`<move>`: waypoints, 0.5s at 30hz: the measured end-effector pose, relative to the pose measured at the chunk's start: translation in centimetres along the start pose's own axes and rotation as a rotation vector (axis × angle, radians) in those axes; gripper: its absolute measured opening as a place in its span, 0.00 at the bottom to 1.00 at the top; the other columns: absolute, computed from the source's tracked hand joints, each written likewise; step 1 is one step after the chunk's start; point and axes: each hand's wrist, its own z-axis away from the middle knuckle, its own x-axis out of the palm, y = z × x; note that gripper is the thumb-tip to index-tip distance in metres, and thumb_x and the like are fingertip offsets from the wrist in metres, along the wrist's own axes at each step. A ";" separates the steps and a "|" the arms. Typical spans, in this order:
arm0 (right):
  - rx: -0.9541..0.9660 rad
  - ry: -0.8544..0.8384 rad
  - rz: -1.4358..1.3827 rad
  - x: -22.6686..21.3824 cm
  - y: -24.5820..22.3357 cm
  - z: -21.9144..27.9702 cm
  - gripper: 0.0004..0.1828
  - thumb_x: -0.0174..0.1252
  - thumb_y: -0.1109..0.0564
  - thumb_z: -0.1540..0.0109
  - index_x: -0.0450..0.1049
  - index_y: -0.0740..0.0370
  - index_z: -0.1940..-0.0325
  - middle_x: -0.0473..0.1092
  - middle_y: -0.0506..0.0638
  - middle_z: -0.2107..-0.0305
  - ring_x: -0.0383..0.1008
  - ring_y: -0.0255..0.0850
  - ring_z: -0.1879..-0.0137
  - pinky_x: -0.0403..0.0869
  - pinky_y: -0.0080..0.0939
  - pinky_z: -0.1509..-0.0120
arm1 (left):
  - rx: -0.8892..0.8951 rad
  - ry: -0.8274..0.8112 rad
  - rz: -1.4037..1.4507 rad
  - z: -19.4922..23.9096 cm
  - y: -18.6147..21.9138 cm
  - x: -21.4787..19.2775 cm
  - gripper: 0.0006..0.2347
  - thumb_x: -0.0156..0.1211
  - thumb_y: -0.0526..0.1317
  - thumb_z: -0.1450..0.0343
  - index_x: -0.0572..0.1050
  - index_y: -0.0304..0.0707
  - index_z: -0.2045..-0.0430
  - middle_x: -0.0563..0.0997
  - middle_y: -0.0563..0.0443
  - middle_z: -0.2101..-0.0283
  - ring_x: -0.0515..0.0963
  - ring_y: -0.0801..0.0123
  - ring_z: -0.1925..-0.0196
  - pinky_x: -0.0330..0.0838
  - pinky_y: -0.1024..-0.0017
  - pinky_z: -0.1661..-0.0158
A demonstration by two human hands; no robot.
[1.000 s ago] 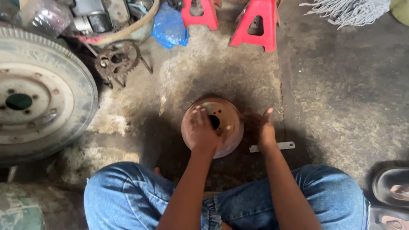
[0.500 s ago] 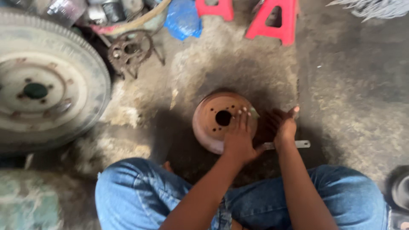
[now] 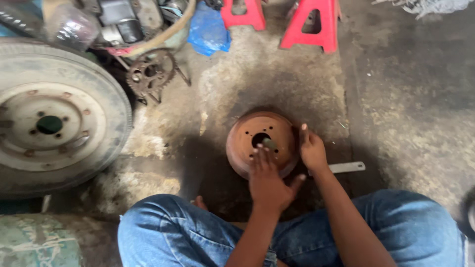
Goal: The person scrubs a rusty, circular metal part with a green abrasive pad. They rotate the part to clean different sections, including the central hole and the outer rim, while sitting on the floor.
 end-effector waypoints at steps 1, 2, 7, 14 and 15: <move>-0.054 -0.006 0.045 0.2 -0.4 0.2 0.45 0.39 0.27 0.28 0.76 0.76 0.47 0.74 0.73 0.59 0.74 0.66 0.48 0.72 0.49 0.46 | 0.041 0.006 0.022 0.1 0.4 0.2 0.50 0.53 0.69 0.34 0.47 0.20 0.30 0.43 0.28 0.24 0.40 0.42 0.21 0.33 0.54 0.27; -0.109 -0.012 0.089 0.3 -0.8 0.4 0.45 0.39 0.26 0.31 0.76 0.72 0.44 0.76 0.68 0.57 0.75 0.57 0.46 0.71 0.47 0.42 | 0.083 0.011 0.043 -0.1 0.3 0.4 0.50 0.54 0.68 0.35 0.48 0.20 0.29 0.44 0.28 0.23 0.41 0.43 0.21 0.33 0.55 0.27; -0.125 -0.176 -0.124 -0.9 -1.2 0.1 0.44 0.35 0.25 0.32 0.73 0.63 0.35 0.74 0.57 0.43 0.72 0.45 0.37 0.66 0.44 0.31 | 0.326 -0.089 -0.186 -3.6 -1.3 1.3 0.50 0.51 0.71 0.35 0.46 0.27 0.29 0.44 0.33 0.24 0.41 0.46 0.21 0.34 0.53 0.27; -0.152 -0.177 -0.007 -1.5 0.2 -0.9 0.43 0.35 0.26 0.32 0.76 0.62 0.37 0.77 0.58 0.46 0.73 0.45 0.41 0.67 0.43 0.32 | 0.074 -0.360 -0.240 -10.2 -3.6 -1.3 0.51 0.47 0.72 0.35 0.39 0.35 0.25 0.39 0.40 0.20 0.40 0.47 0.20 0.40 0.55 0.28; -0.155 -0.177 0.018 -1.5 0.3 -0.8 0.43 0.35 0.26 0.31 0.76 0.61 0.37 0.78 0.59 0.48 0.73 0.46 0.43 0.68 0.43 0.33 | 0.062 -0.311 -0.258 -10.1 -4.0 -1.4 0.51 0.46 0.72 0.35 0.39 0.32 0.26 0.39 0.38 0.21 0.40 0.47 0.21 0.38 0.55 0.28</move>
